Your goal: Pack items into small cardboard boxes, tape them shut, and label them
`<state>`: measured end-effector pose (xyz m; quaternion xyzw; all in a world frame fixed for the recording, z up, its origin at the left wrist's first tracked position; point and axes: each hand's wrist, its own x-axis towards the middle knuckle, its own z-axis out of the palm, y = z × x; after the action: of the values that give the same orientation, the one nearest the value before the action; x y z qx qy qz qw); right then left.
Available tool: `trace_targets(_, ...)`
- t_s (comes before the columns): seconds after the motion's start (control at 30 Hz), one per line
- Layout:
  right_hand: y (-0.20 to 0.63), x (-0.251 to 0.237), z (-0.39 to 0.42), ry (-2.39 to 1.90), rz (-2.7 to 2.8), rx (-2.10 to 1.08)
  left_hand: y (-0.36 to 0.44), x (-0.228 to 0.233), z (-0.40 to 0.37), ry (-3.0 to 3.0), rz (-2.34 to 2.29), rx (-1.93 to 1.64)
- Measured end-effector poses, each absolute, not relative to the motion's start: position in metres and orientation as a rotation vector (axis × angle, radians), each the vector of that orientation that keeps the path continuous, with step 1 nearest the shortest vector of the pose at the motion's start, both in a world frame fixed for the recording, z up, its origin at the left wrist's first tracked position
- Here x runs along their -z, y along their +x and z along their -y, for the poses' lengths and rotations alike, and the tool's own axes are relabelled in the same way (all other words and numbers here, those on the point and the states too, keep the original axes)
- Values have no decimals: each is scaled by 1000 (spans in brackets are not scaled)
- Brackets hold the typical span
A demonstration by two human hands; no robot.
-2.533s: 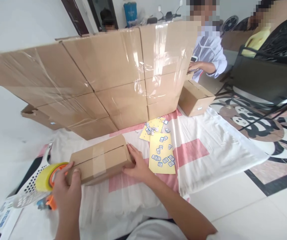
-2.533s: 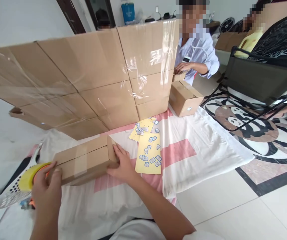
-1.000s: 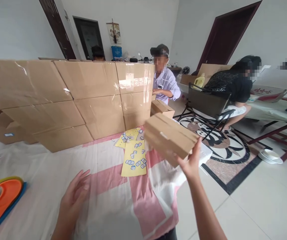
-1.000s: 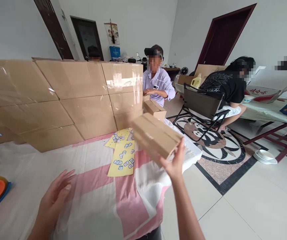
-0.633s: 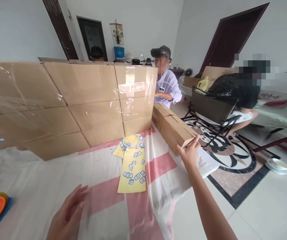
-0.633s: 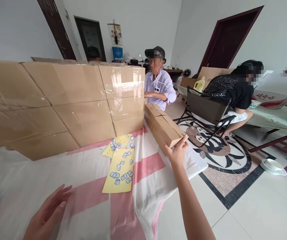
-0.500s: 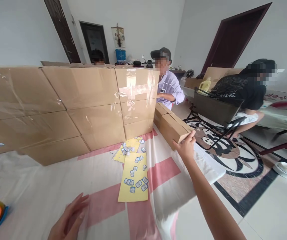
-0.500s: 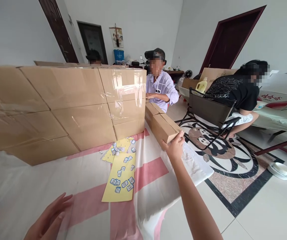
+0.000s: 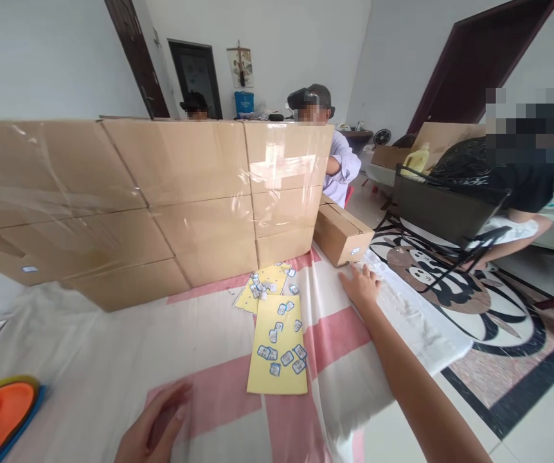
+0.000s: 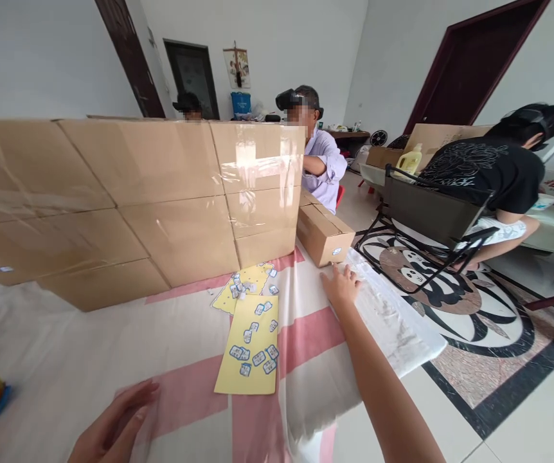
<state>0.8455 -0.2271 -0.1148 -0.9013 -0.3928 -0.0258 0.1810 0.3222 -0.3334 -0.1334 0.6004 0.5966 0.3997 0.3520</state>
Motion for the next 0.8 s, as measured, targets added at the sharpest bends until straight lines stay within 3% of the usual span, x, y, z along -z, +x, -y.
trace_targets(0.5, 859, 110, 230, -1968, 947, -62, 321, 130, 342, 1575, -1567, -956)
trace_targets(0.8, 856, 92, 225, -1948, 1028, -111, 319, 133, 340, 1623, -1577, -946)
